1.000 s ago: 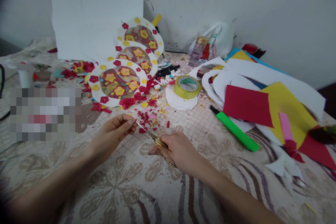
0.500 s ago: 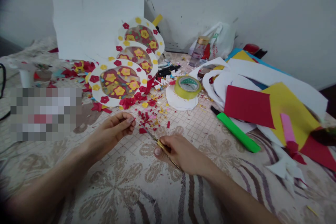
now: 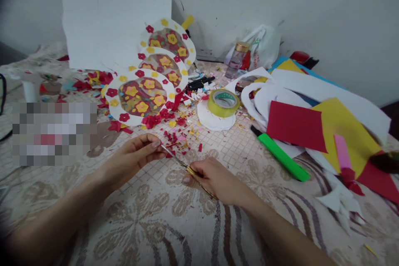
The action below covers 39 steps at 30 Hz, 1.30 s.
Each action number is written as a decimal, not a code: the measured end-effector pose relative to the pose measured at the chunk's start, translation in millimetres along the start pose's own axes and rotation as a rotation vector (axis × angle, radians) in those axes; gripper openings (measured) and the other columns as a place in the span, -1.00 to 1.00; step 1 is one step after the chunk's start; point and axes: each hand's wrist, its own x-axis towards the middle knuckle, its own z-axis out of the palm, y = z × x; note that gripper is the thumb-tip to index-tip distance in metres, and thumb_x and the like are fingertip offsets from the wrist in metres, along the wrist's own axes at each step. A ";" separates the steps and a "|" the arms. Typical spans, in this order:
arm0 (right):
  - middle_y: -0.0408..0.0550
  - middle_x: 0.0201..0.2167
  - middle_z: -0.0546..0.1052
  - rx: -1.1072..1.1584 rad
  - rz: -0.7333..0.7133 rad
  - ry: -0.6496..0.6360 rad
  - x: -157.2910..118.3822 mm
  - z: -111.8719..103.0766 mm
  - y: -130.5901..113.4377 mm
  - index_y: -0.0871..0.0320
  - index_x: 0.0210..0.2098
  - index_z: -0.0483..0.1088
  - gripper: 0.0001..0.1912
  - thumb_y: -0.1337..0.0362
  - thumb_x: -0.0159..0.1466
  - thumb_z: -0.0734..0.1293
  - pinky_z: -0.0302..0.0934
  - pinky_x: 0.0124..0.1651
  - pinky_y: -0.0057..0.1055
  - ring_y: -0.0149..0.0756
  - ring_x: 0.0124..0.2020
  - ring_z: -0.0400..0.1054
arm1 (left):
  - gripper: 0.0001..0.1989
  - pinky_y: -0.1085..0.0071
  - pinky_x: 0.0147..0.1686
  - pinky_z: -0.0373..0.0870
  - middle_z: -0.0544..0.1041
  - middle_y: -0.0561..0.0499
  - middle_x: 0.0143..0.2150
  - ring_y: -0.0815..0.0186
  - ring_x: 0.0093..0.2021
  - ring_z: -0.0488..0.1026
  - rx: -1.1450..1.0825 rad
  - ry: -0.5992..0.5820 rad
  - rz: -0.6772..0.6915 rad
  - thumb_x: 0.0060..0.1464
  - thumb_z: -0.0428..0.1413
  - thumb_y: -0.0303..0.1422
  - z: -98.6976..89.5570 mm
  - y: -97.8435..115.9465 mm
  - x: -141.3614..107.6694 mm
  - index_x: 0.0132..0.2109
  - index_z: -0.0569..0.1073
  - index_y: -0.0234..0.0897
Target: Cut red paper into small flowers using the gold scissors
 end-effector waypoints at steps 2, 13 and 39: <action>-0.25 -0.64 0.07 -0.011 -0.002 0.004 0.2 -0.2 -0.4 0.17 -0.60 0.07 -0.51 -0.09 0.25 0.10 -0.18 -0.58 -0.52 -0.50 -0.60 -0.07 | -0.86 0.44 -0.24 0.43 0.49 0.04 -0.38 0.42 -0.39 0.46 0.002 0.000 0.005 -0.05 0.23 -0.39 -0.7 -0.7 -0.1 -0.38 0.42 -0.35; -0.25 -0.65 0.08 -0.061 -0.008 0.009 1.0 -1.0 -1.4 0.17 -0.60 0.11 -0.53 -0.04 0.26 0.13 -0.16 -0.56 -0.52 -0.49 -0.59 -0.04 | -0.88 0.44 -0.23 0.43 0.48 0.04 -0.37 0.42 -0.39 0.47 0.015 0.001 0.006 -0.04 0.21 -0.39 -1.7 -2.9 0.4 -0.37 0.42 -0.35; -0.13 -0.62 0.38 -0.623 0.143 0.256 3.8 -13.7 4.0 0.16 -0.53 0.26 -0.56 -0.05 0.25 0.14 -0.13 -0.50 -0.48 -0.37 -0.56 0.25 | -0.88 0.44 -0.19 0.40 0.52 0.02 -0.38 0.37 -0.30 0.48 0.010 0.077 0.009 -0.03 0.20 -0.42 -4.8 1.0 2.0 -0.35 0.40 -0.34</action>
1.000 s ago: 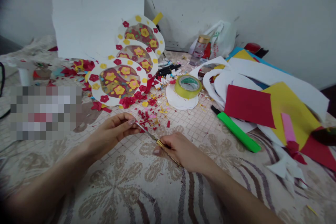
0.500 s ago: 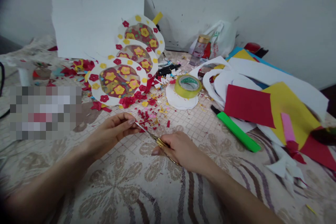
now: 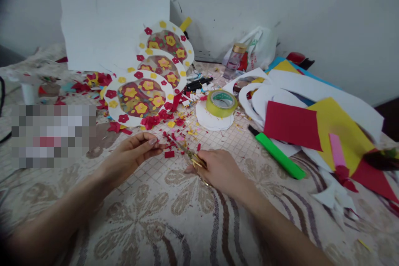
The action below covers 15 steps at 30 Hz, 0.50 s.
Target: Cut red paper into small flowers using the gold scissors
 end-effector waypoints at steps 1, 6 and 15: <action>-0.11 -0.61 0.41 -0.069 0.053 0.021 0.9 -3.7 3.7 0.16 -0.50 0.28 -0.58 -0.05 0.25 0.15 -0.14 -0.50 -0.47 -0.34 -0.55 0.27 | -0.87 0.44 -0.20 0.40 0.52 0.02 -0.37 0.37 -0.30 0.48 0.001 0.003 0.000 -0.03 0.21 -0.41 -0.2 -0.5 0.2 -0.34 0.40 -0.34; 0.03 -0.50 0.51 -0.388 0.266 0.149 6.8 -15.8 31.9 0.17 -0.39 0.36 -0.56 -0.08 0.23 0.15 -0.15 -0.52 -0.42 -0.19 -0.48 0.38 | -0.83 0.47 -0.24 0.41 0.51 0.06 -0.38 0.41 -0.36 0.47 0.008 0.006 -0.012 -0.06 0.23 -0.39 1.2 -2.6 -1.1 -0.29 0.42 -0.33; 0.13 -0.18 0.46 -0.273 0.257 0.472 5.2 -17.9 57.7 0.20 -0.17 0.39 -0.74 0.19 0.24 0.22 0.18 -0.28 -0.30 -0.06 -0.16 0.36 | -0.83 0.46 -0.25 0.38 0.52 0.03 -0.38 0.40 -0.35 0.46 0.056 -0.085 -0.030 -0.02 0.20 -0.35 4.9 -8.7 -4.6 -0.29 0.41 -0.33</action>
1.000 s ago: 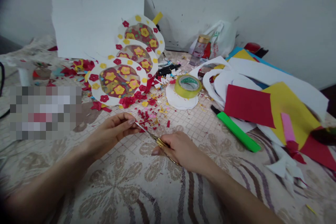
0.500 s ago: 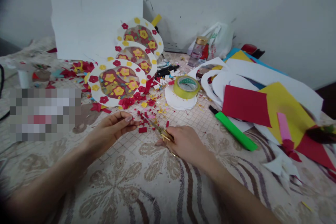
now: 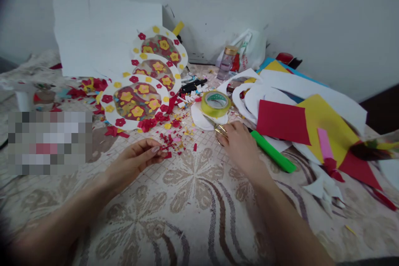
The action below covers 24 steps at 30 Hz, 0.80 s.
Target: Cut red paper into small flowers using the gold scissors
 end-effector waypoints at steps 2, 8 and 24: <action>0.13 -0.14 0.43 0.220 -0.042 0.096 -4.3 -3.4 -13.1 0.21 -0.16 0.39 -0.75 0.22 0.24 0.22 0.22 -0.24 -0.32 -0.11 -0.12 0.33 | -0.83 0.45 -0.24 0.38 0.51 0.03 -0.36 0.40 -0.34 0.46 0.044 -0.014 0.026 0.00 0.19 -0.34 0.7 -1.6 -0.3 -0.27 0.41 -0.33; -0.08 -0.31 0.47 1.000 -0.157 -0.291 -28.0 -4.6 -75.0 0.14 -0.17 0.38 -0.81 0.25 0.25 0.23 0.21 -0.40 -0.48 -0.39 -0.39 0.34 | -0.81 0.42 -0.27 0.39 0.47 0.02 -0.33 0.37 -0.31 0.43 0.241 -0.060 0.127 0.04 0.15 -0.37 7.6 -2.4 -5.0 -0.18 0.37 -0.33; -0.15 -0.43 0.39 1.143 -0.149 -0.378 -35.0 6.2 -89.9 0.17 -0.32 0.33 -0.95 0.37 0.22 0.23 0.14 -0.38 -0.48 -0.43 -0.43 0.25 | -0.81 0.43 -0.26 0.35 0.47 -0.02 -0.33 0.36 -0.30 0.43 0.287 -0.143 0.143 0.01 0.17 -0.40 10.3 -7.1 -6.3 -0.21 0.38 -0.36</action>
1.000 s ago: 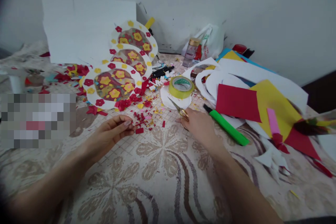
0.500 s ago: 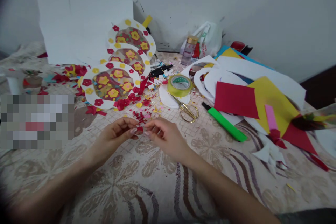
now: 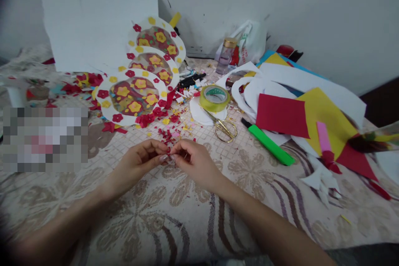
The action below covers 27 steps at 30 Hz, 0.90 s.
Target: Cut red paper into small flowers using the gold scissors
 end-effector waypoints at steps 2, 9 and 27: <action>-0.16 -0.43 0.38 0.016 -0.006 -0.005 -0.2 -0.5 0.8 0.16 -0.32 0.32 -0.95 0.38 0.23 0.22 0.14 -0.38 -0.49 -0.43 -0.42 0.25 | -0.81 0.41 -0.25 0.36 0.48 -0.01 -0.32 0.35 -0.30 0.44 -0.035 -0.003 -0.033 0.02 0.17 -0.39 -0.8 0.5 -0.3 -0.21 0.38 -0.36; -0.15 -0.40 0.39 0.014 -0.056 0.009 0.5 -3.6 -0.5 0.15 -0.29 0.33 -0.93 0.38 0.25 0.21 0.14 -0.34 -0.49 -0.43 -0.39 0.25 | -0.79 0.40 -0.23 0.40 0.50 0.01 -0.33 0.37 -0.30 0.46 -0.225 0.008 -0.160 -0.03 0.21 -0.39 -3.5 -1.3 0.8 -0.22 0.40 -0.35; -0.24 -0.57 0.34 0.373 0.173 -0.002 0.6 5.0 -0.7 0.15 -0.31 0.27 -0.85 0.19 0.23 0.26 0.07 -0.60 -0.56 -0.52 -0.64 0.17 | -0.90 0.43 -0.25 0.38 0.51 0.01 -0.33 0.35 -0.30 0.46 0.210 0.173 0.114 0.01 0.17 -0.42 6.8 2.9 -5.1 -0.27 0.43 -0.32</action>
